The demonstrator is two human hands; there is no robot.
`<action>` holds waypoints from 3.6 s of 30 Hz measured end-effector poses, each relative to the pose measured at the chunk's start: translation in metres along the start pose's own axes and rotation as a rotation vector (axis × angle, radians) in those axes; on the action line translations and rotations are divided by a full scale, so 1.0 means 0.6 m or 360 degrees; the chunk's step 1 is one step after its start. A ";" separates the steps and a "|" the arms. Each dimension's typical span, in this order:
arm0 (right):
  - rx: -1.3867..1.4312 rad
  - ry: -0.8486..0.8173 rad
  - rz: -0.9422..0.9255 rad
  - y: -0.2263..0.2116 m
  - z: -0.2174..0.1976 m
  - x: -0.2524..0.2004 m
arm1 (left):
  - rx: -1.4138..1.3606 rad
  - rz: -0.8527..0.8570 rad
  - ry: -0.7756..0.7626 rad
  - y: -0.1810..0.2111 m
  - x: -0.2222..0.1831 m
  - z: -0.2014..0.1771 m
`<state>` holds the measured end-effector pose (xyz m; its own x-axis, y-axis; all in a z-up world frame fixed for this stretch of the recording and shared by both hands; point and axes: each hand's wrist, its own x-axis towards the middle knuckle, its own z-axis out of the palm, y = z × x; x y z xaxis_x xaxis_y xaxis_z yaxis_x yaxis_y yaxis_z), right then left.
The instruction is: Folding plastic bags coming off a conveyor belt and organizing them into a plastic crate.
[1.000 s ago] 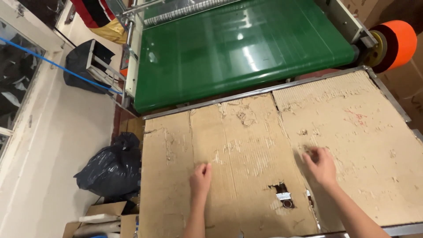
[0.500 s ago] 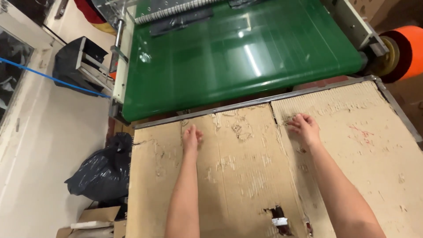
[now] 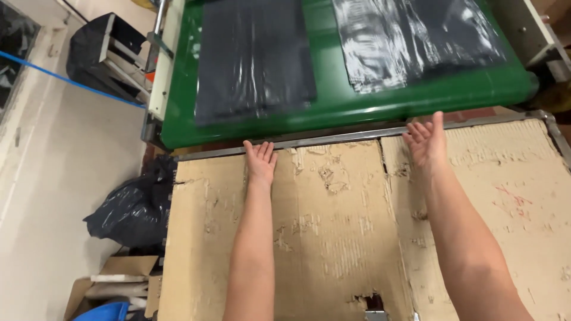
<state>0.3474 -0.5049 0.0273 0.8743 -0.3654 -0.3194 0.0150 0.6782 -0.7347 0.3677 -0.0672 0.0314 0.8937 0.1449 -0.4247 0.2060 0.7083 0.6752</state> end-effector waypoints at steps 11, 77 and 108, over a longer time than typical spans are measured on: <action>-0.0257 0.0764 0.0212 -0.005 -0.197 -0.167 | -0.0329 0.0043 0.0799 0.068 -0.271 -0.045; -0.3376 -0.1133 -0.0851 0.339 0.256 -0.153 | 0.2967 0.0965 -0.0112 -0.051 -0.444 -0.234; -0.2833 -0.1109 -0.1811 0.411 0.120 -0.707 | 0.3288 0.1119 -0.0510 0.053 -0.534 -0.341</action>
<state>0.0151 -0.1370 0.0246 0.8083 0.4220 0.4106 0.5175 -0.8418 -0.1535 0.0063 0.0503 0.0657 0.9633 -0.2649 0.0428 -0.2674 -0.9349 0.2333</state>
